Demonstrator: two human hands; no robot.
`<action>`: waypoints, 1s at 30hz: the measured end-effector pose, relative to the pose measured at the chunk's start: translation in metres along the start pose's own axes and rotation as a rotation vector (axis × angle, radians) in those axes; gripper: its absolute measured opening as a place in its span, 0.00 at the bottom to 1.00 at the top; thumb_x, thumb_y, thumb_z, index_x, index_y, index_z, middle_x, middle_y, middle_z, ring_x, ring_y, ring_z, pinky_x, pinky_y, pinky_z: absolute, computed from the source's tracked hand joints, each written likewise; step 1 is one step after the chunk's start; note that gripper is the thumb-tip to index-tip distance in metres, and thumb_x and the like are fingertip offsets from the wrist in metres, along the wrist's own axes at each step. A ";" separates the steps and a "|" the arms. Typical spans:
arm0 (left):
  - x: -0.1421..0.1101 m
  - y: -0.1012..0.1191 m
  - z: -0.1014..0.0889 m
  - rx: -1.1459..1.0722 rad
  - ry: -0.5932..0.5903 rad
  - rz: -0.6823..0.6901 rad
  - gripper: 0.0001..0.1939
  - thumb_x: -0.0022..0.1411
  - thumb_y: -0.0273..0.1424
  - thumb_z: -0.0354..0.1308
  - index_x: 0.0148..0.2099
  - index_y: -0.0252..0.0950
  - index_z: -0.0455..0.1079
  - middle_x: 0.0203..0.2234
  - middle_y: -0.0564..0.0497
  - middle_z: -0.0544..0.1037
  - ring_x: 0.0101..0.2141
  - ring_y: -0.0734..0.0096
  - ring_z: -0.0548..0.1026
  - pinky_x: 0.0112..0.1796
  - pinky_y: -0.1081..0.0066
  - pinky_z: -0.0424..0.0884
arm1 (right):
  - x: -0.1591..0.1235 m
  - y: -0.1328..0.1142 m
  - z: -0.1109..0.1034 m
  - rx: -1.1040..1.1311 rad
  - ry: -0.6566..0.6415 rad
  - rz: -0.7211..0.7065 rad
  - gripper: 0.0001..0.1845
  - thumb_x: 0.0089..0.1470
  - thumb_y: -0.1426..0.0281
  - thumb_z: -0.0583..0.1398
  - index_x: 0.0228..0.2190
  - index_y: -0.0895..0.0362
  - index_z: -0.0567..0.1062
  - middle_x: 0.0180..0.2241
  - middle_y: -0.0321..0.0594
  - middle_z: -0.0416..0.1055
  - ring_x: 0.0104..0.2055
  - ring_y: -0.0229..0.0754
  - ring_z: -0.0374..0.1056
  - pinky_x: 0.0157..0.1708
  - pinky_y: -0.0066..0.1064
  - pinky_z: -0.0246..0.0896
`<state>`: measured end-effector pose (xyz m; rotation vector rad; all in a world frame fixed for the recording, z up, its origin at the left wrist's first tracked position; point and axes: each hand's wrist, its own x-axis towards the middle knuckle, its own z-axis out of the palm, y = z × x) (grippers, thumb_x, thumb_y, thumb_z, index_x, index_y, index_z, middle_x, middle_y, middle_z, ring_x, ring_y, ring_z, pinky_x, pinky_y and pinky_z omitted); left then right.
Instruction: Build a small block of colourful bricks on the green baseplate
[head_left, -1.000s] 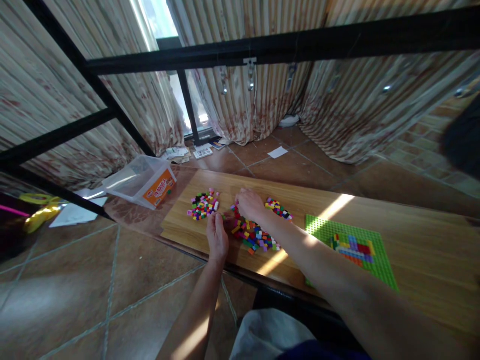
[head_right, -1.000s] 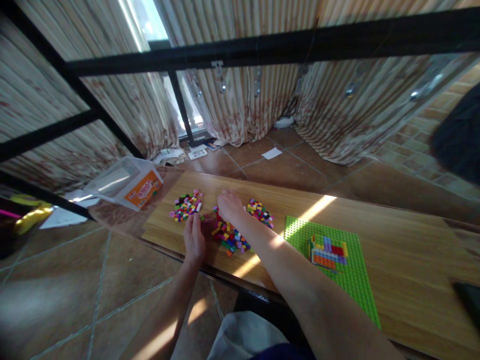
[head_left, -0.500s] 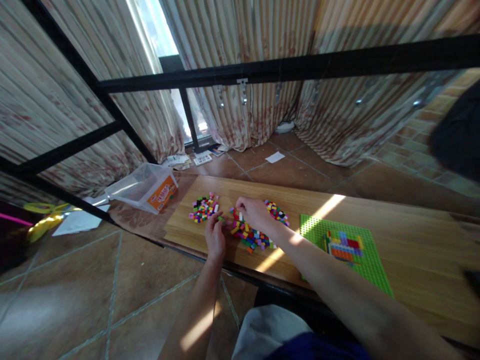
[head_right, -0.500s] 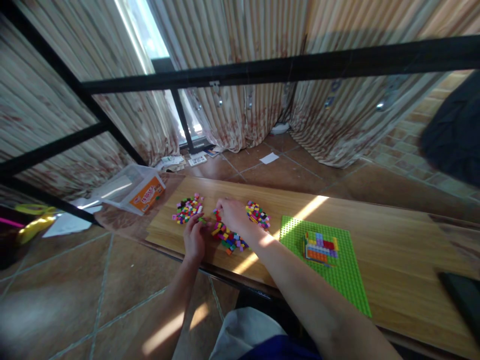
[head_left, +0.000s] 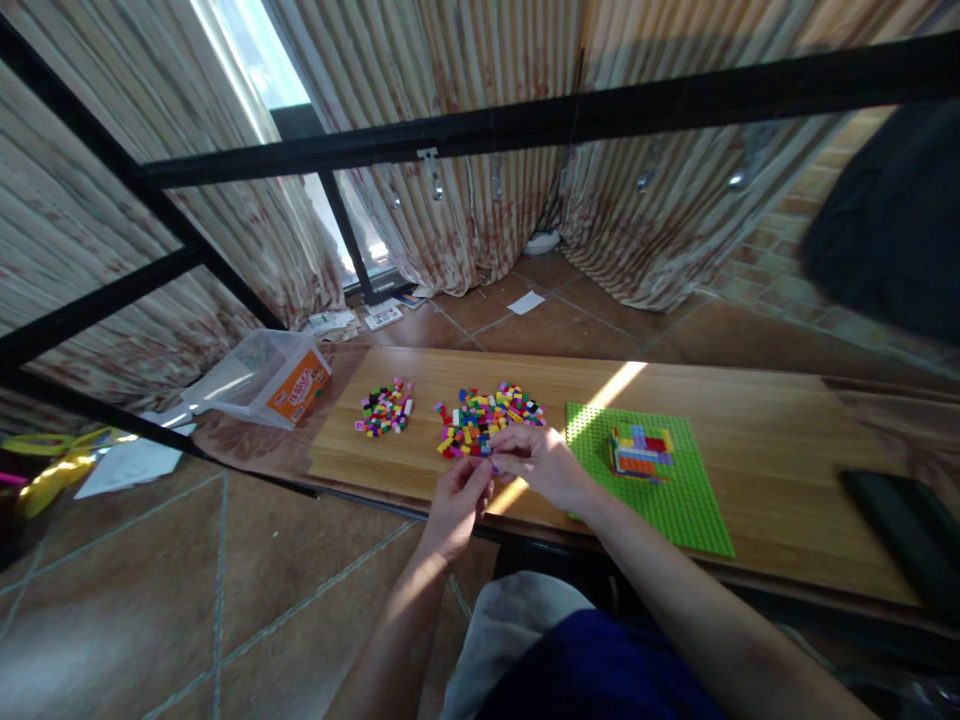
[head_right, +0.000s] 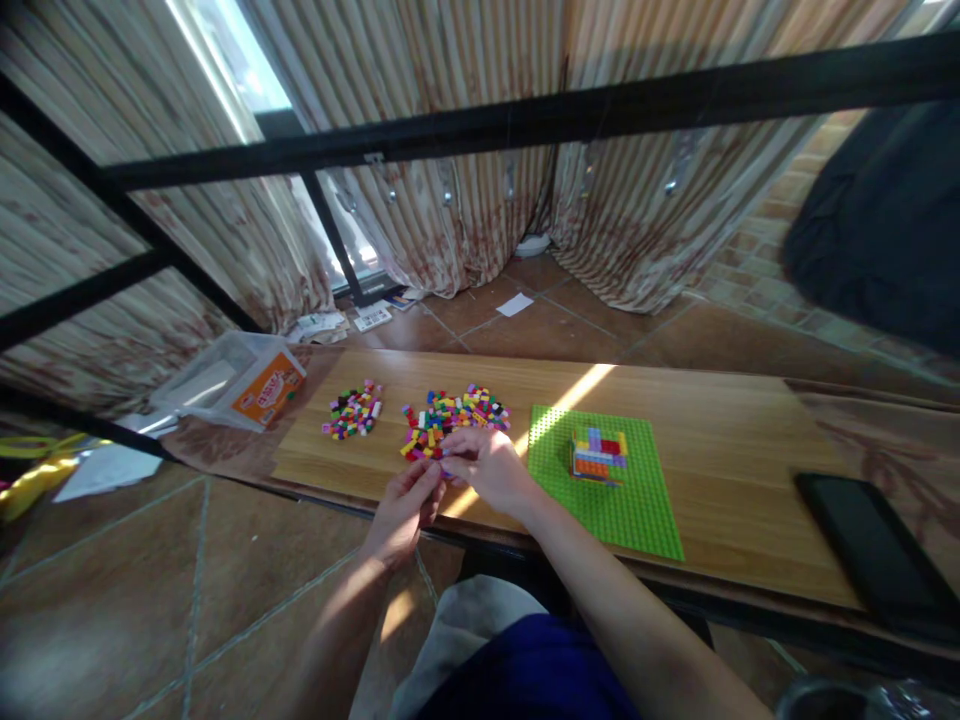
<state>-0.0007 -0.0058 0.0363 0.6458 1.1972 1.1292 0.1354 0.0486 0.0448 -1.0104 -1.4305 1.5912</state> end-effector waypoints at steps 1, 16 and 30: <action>-0.002 0.000 0.002 0.009 -0.012 -0.004 0.20 0.46 0.44 0.67 0.29 0.34 0.66 0.16 0.60 0.64 0.15 0.87 0.56 0.16 0.82 0.47 | -0.002 -0.001 -0.001 0.000 0.018 -0.001 0.11 0.42 0.66 0.66 0.30 0.57 0.75 0.25 0.35 0.75 0.25 0.38 0.71 0.26 0.30 0.70; -0.026 0.015 0.017 -0.258 -0.099 -0.197 0.17 0.47 0.38 0.66 0.30 0.33 0.65 0.17 0.60 0.61 0.15 0.89 0.51 0.16 0.81 0.44 | -0.041 0.007 0.009 0.080 0.100 -0.134 0.10 0.50 0.63 0.63 0.33 0.55 0.78 0.29 0.36 0.75 0.32 0.38 0.69 0.36 0.31 0.65; -0.028 0.010 0.016 -0.194 -0.052 -0.126 0.15 0.50 0.39 0.66 0.32 0.32 0.68 0.18 0.58 0.64 0.15 0.89 0.51 0.16 0.81 0.45 | -0.051 0.013 0.014 0.680 0.173 0.103 0.10 0.41 0.69 0.65 0.31 0.55 0.77 0.26 0.34 0.70 0.21 0.31 0.58 0.20 0.25 0.54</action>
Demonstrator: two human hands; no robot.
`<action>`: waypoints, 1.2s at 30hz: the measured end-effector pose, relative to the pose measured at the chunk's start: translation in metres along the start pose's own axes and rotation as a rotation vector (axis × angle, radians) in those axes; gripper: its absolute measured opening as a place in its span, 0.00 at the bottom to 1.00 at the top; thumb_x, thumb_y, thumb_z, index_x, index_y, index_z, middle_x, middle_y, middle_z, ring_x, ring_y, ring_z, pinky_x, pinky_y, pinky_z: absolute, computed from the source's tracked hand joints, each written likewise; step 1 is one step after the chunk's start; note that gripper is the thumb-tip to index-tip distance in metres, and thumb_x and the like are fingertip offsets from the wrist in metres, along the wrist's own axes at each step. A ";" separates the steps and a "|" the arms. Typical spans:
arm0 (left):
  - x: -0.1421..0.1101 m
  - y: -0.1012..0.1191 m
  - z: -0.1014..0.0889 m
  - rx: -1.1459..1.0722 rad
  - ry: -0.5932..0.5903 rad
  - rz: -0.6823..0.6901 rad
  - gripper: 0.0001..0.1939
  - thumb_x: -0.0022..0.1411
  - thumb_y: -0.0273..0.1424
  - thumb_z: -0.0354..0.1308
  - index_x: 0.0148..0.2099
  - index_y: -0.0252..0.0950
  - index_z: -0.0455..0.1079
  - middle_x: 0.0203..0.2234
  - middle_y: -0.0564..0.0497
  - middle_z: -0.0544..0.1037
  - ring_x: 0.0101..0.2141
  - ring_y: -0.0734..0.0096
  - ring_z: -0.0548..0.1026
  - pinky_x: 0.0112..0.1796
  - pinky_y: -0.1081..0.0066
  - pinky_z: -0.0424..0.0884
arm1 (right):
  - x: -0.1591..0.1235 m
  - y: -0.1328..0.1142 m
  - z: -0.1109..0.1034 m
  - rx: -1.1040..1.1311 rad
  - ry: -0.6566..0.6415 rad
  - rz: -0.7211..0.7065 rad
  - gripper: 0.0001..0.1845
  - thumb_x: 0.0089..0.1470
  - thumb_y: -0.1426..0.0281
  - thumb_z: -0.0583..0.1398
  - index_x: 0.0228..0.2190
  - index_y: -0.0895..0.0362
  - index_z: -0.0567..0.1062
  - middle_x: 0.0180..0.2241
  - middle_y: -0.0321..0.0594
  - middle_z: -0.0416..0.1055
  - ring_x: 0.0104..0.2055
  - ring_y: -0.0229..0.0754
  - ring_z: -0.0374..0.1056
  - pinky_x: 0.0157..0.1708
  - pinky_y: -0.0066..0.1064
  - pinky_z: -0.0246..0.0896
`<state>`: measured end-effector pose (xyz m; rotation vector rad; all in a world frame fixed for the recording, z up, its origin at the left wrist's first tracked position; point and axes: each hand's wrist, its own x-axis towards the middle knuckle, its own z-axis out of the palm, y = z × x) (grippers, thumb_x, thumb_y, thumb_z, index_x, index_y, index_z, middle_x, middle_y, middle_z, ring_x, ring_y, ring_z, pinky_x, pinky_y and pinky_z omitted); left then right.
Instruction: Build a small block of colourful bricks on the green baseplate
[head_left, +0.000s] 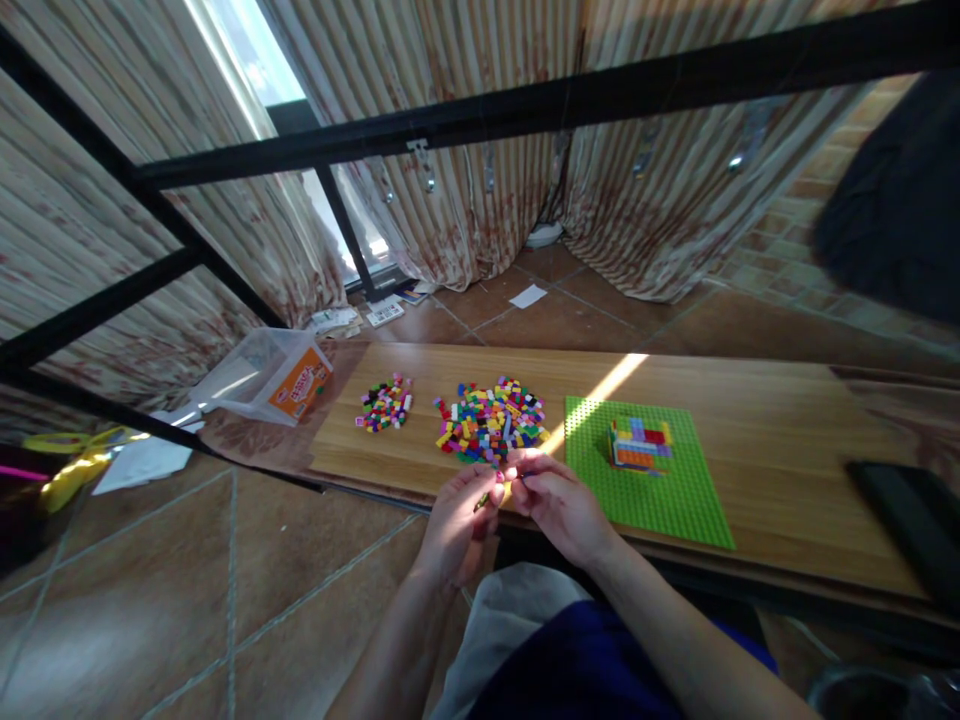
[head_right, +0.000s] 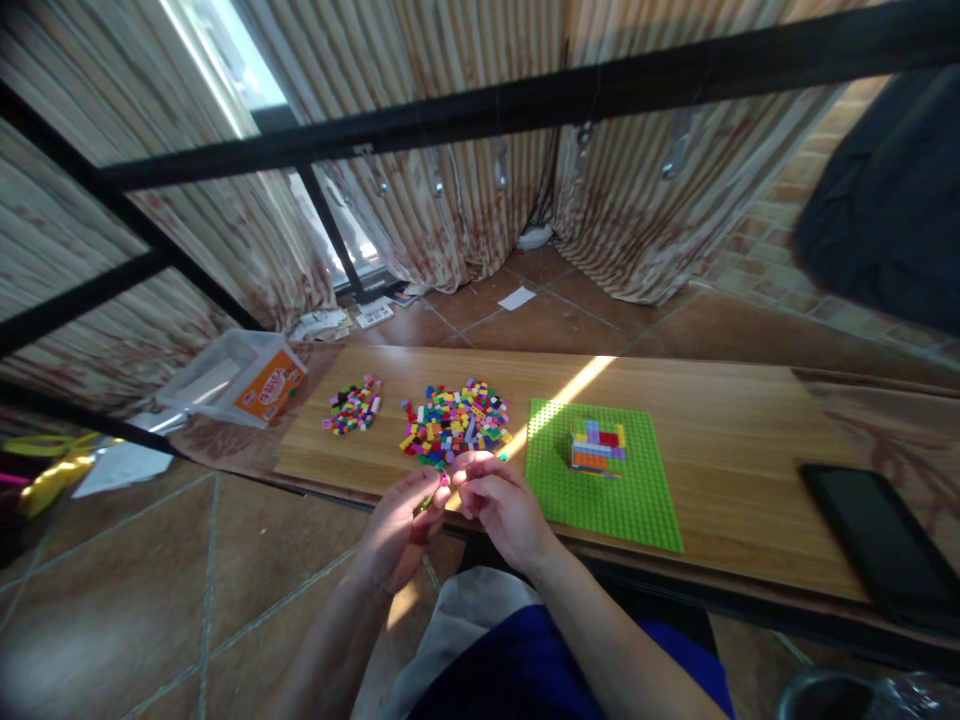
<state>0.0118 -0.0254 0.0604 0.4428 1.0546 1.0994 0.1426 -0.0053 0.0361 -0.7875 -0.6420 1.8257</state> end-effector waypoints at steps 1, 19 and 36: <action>0.000 0.000 0.000 0.007 0.009 -0.003 0.16 0.49 0.39 0.66 0.33 0.32 0.69 0.18 0.58 0.64 0.15 0.89 0.51 0.16 0.81 0.45 | -0.001 0.000 -0.001 -0.021 -0.015 0.006 0.11 0.41 0.70 0.65 0.32 0.54 0.77 0.25 0.33 0.69 0.20 0.30 0.56 0.18 0.24 0.51; -0.007 0.009 0.002 0.179 -0.111 -0.102 0.18 0.50 0.43 0.64 0.29 0.33 0.65 0.17 0.60 0.63 0.13 0.91 0.48 0.15 0.81 0.41 | -0.005 -0.009 -0.001 -0.387 -0.210 -0.105 0.11 0.50 0.63 0.64 0.33 0.57 0.76 0.24 0.35 0.72 0.25 0.34 0.65 0.26 0.26 0.59; 0.037 0.029 -0.016 0.608 0.094 0.265 0.13 0.55 0.36 0.56 0.23 0.34 0.63 0.15 0.59 0.63 0.15 0.84 0.56 0.19 0.79 0.51 | 0.026 -0.013 -0.009 0.176 0.084 0.141 0.07 0.41 0.71 0.64 0.28 0.60 0.74 0.26 0.37 0.70 0.22 0.29 0.57 0.18 0.19 0.52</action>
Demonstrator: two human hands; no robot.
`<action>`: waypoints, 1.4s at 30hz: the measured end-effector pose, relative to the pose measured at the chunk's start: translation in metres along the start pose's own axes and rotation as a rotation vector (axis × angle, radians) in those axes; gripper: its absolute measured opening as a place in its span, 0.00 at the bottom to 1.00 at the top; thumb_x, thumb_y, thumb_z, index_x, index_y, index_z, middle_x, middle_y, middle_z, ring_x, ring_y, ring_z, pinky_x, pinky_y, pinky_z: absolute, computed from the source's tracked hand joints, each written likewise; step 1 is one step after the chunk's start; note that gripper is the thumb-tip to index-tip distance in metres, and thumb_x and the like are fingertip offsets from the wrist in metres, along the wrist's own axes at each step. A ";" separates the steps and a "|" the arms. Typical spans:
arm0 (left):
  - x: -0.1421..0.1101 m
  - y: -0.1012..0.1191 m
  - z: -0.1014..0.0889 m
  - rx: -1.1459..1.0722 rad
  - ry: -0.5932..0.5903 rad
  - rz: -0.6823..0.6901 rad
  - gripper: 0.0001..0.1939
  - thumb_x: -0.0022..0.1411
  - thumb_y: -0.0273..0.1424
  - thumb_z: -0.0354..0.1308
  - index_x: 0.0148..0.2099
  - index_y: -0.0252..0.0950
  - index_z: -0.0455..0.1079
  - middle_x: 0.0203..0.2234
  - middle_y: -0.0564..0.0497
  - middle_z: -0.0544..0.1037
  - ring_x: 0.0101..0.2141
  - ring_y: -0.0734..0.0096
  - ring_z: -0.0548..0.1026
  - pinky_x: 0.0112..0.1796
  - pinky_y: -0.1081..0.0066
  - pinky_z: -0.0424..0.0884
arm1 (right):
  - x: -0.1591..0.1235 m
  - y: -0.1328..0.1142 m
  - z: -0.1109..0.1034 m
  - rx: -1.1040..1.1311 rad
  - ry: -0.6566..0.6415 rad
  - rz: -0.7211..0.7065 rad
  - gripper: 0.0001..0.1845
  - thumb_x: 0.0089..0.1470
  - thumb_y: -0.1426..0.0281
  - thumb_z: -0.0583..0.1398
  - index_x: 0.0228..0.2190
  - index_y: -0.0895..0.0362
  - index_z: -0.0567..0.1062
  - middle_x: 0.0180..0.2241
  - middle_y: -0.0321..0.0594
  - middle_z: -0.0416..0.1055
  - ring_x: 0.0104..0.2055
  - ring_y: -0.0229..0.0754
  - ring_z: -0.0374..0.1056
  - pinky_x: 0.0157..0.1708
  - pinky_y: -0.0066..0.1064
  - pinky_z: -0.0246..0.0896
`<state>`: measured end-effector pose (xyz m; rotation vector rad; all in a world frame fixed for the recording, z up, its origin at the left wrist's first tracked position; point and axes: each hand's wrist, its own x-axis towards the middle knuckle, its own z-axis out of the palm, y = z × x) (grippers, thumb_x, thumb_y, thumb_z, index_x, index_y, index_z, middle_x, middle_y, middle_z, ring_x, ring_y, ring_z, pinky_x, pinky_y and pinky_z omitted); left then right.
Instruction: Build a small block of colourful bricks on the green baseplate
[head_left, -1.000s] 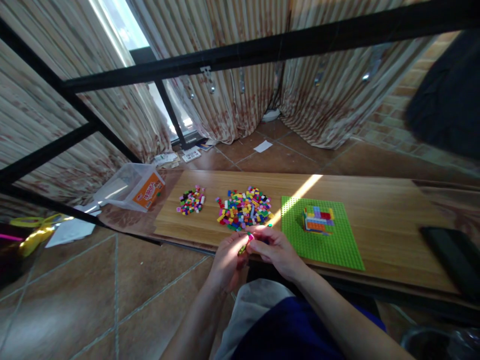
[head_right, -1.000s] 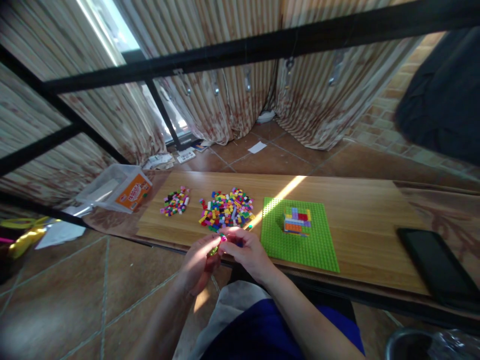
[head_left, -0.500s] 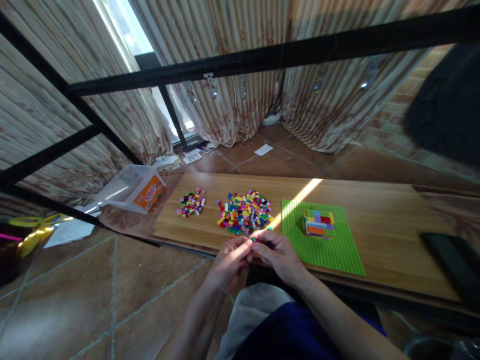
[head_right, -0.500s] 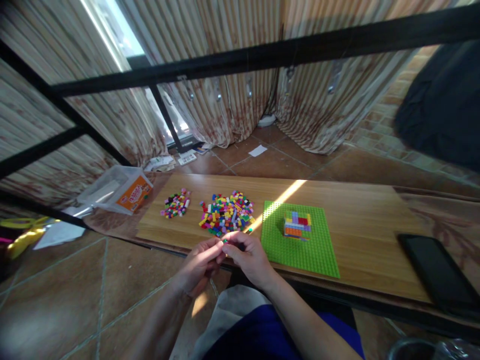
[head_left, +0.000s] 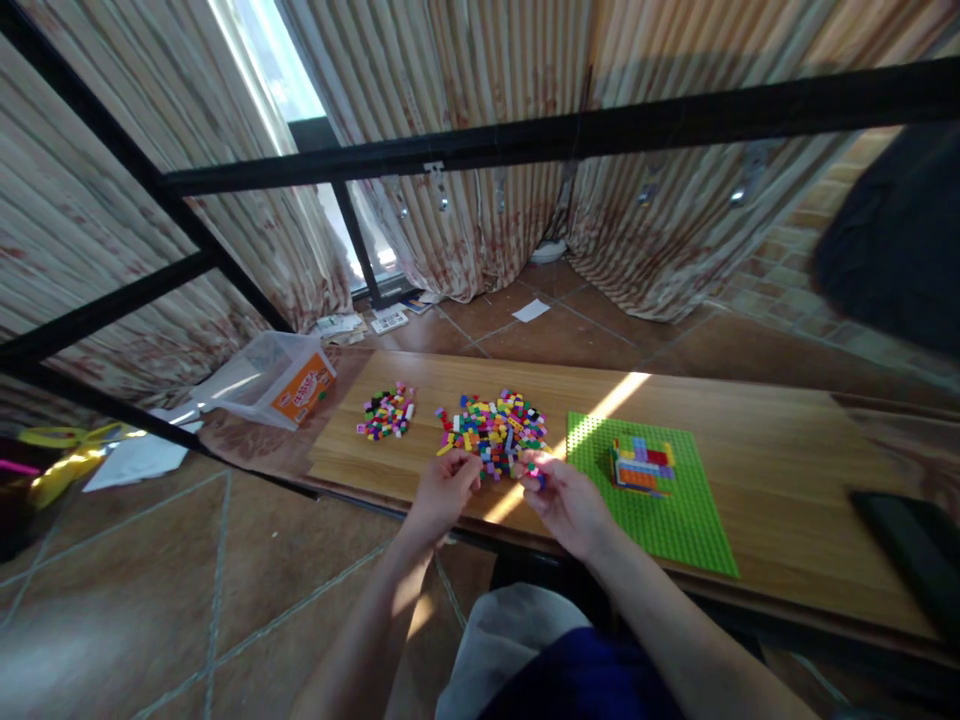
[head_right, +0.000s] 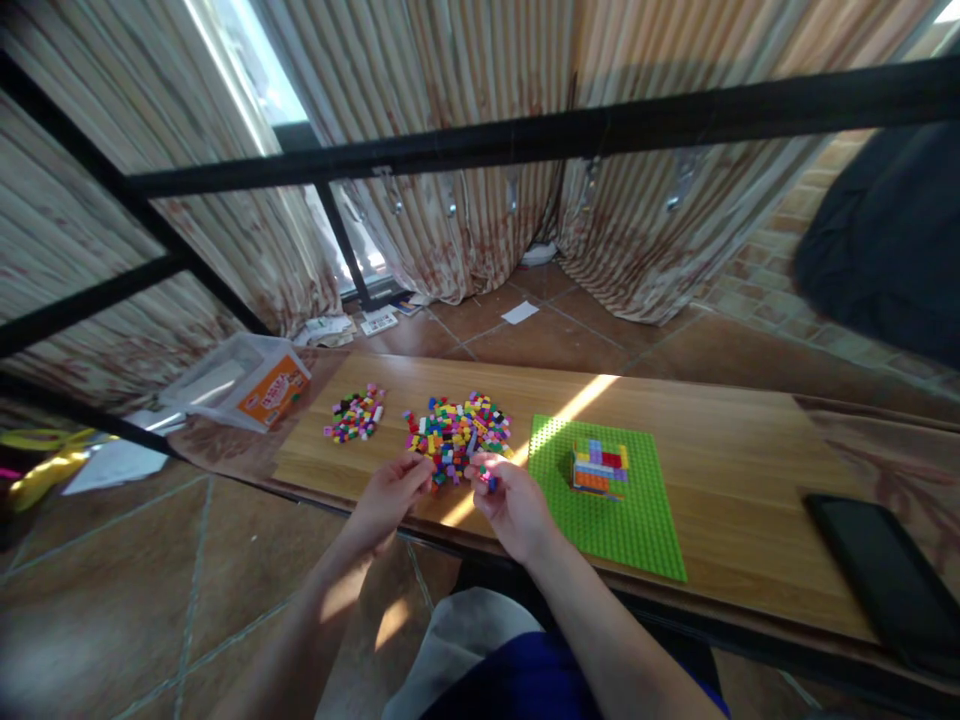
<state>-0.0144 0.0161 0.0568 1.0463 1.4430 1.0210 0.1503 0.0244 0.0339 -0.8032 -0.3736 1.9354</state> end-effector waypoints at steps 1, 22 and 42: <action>0.011 0.002 -0.002 0.150 0.020 0.079 0.13 0.56 0.34 0.55 0.22 0.34 0.63 0.15 0.58 0.64 0.17 0.82 0.59 0.21 0.78 0.54 | 0.008 -0.005 0.001 -0.056 0.013 -0.021 0.07 0.40 0.72 0.63 0.27 0.60 0.74 0.26 0.38 0.70 0.22 0.30 0.58 0.18 0.20 0.53; 0.061 -0.026 -0.032 0.724 0.133 0.248 0.09 0.58 0.29 0.55 0.35 0.36 0.77 0.28 0.49 0.80 0.31 0.68 0.75 0.34 0.72 0.66 | 0.108 0.002 0.019 -1.069 0.021 -0.396 0.17 0.47 0.57 0.57 0.28 0.57 0.78 0.28 0.38 0.75 0.36 0.42 0.69 0.37 0.32 0.63; 0.024 -0.052 -0.043 0.639 0.245 0.222 0.08 0.59 0.29 0.54 0.38 0.37 0.74 0.32 0.50 0.80 0.34 0.69 0.75 0.37 0.72 0.67 | 0.063 0.021 0.038 -1.798 -0.129 -0.544 0.12 0.53 0.72 0.56 0.35 0.53 0.79 0.38 0.41 0.73 0.42 0.43 0.67 0.43 0.32 0.60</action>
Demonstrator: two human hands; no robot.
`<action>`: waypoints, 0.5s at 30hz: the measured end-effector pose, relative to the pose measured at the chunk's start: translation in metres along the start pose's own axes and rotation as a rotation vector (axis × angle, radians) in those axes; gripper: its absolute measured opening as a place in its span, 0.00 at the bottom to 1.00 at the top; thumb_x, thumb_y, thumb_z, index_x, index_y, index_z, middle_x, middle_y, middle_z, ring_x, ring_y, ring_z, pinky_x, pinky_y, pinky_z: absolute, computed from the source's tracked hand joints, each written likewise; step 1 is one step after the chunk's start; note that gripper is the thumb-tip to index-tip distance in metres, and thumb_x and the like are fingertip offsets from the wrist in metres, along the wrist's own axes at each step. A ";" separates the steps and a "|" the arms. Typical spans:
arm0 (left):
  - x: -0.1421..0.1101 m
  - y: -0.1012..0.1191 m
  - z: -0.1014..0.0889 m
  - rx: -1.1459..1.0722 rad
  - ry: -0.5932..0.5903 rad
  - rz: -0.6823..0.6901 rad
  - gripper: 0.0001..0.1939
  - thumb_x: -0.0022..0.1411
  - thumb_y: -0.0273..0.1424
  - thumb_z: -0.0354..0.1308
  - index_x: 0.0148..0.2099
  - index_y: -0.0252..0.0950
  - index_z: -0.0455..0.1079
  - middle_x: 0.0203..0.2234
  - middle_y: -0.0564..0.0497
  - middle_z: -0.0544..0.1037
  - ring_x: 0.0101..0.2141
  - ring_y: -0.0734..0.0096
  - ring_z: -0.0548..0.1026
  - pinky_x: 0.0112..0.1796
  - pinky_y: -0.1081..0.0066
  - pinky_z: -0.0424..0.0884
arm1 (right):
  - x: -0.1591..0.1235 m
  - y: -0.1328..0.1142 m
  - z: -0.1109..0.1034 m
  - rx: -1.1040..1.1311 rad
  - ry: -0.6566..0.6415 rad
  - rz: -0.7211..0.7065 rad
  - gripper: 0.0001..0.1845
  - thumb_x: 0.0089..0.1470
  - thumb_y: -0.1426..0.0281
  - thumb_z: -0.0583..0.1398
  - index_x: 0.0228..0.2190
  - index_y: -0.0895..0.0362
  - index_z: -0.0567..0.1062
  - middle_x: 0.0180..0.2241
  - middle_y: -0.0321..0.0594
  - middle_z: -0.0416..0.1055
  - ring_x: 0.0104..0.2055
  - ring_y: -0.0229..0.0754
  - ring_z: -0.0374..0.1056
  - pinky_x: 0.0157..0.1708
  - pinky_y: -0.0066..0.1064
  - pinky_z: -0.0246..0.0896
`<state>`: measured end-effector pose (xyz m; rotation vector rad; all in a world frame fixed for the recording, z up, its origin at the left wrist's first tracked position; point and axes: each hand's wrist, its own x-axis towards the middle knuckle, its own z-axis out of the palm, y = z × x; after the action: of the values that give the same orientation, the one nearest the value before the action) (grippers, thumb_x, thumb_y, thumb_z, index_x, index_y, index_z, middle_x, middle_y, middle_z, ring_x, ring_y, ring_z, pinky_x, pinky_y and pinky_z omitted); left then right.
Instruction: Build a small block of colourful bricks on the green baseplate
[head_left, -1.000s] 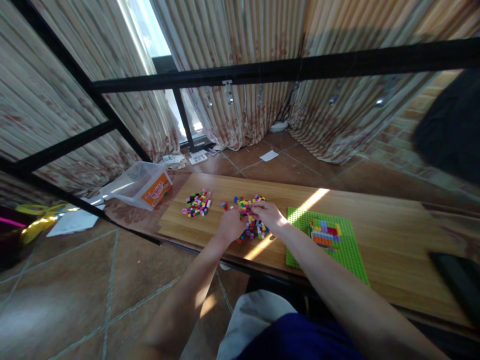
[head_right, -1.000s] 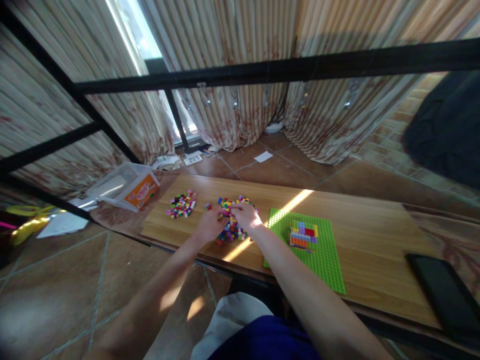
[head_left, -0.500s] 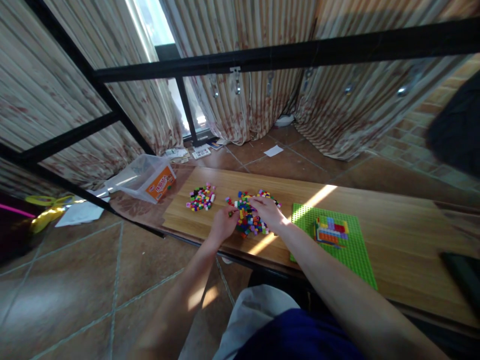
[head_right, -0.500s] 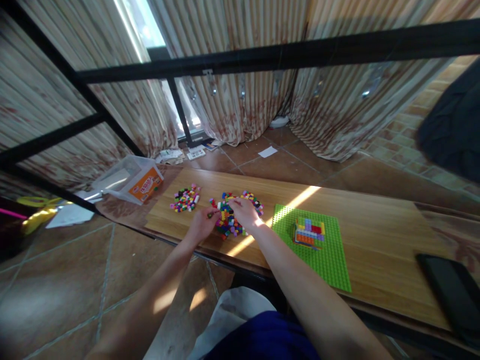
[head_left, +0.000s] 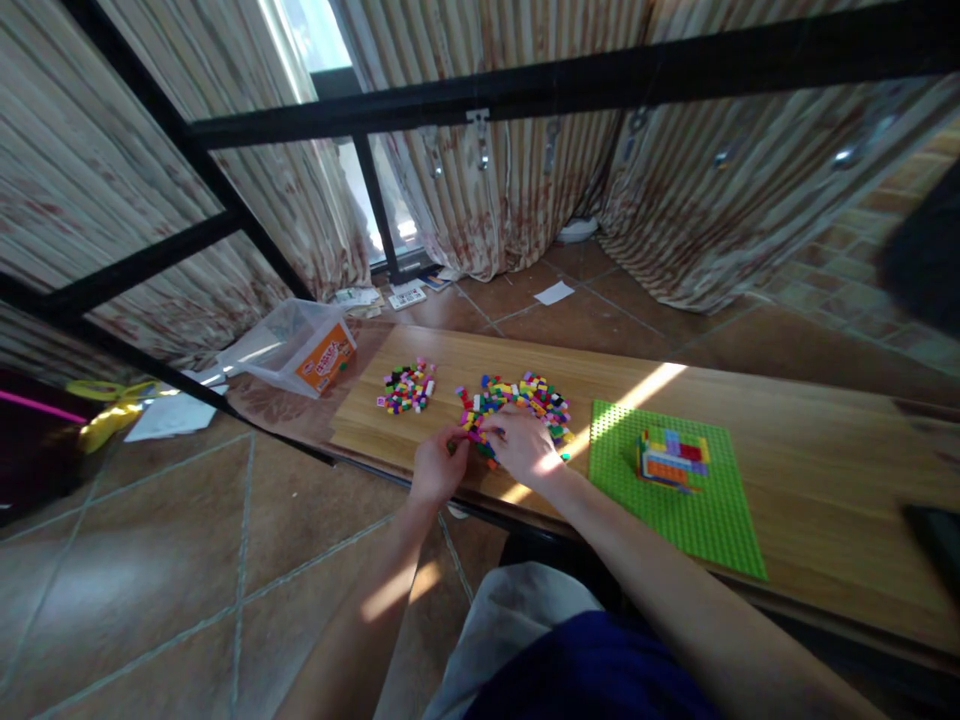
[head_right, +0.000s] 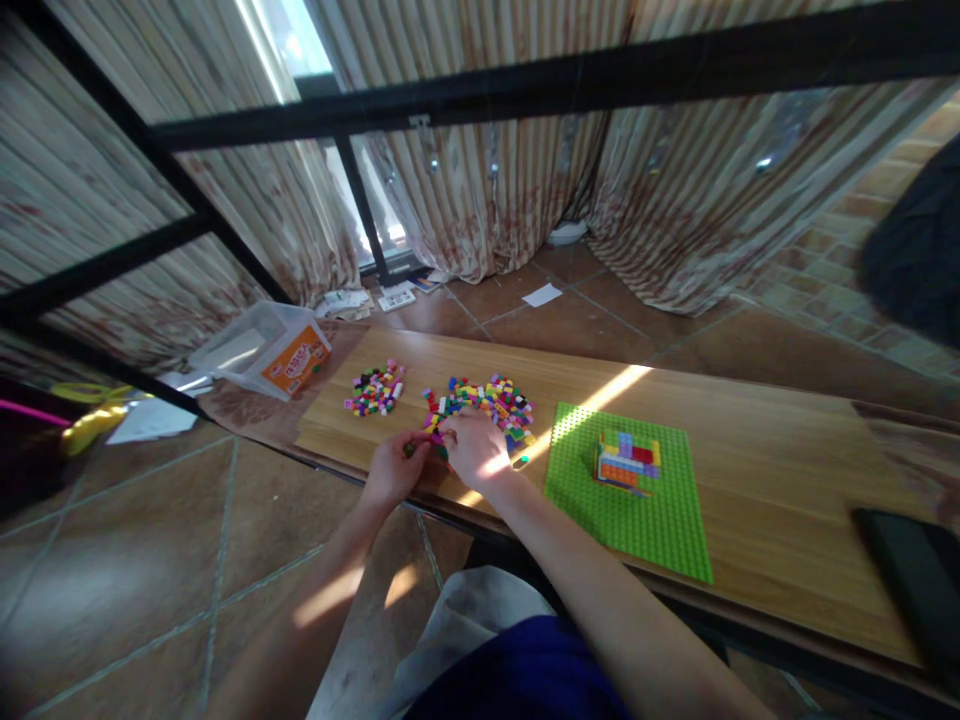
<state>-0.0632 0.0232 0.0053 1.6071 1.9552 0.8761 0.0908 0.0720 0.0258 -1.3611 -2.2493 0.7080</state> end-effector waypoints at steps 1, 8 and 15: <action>-0.001 0.002 0.001 0.018 -0.002 0.005 0.08 0.59 0.29 0.54 0.39 0.37 0.74 0.33 0.50 0.80 0.34 0.69 0.75 0.37 0.72 0.67 | -0.001 -0.004 0.004 -0.076 -0.026 -0.023 0.11 0.54 0.72 0.56 0.35 0.53 0.79 0.39 0.42 0.73 0.44 0.45 0.66 0.43 0.32 0.59; -0.002 0.005 0.000 -0.024 0.005 -0.007 0.09 0.59 0.26 0.53 0.39 0.38 0.74 0.34 0.51 0.80 0.35 0.69 0.76 0.37 0.72 0.67 | -0.001 -0.020 0.019 -0.345 -0.045 -0.061 0.11 0.55 0.70 0.54 0.36 0.60 0.76 0.40 0.50 0.70 0.46 0.51 0.61 0.45 0.38 0.56; 0.000 -0.002 0.002 -0.079 0.021 -0.027 0.09 0.58 0.27 0.53 0.38 0.37 0.74 0.33 0.50 0.80 0.35 0.68 0.76 0.39 0.71 0.68 | 0.007 -0.029 0.022 -0.338 -0.023 0.055 0.13 0.54 0.73 0.54 0.39 0.62 0.74 0.41 0.53 0.69 0.47 0.52 0.59 0.45 0.39 0.54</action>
<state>-0.0630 0.0232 0.0028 1.5290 1.9275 0.9503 0.0551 0.0623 0.0265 -1.5782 -2.4385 0.3711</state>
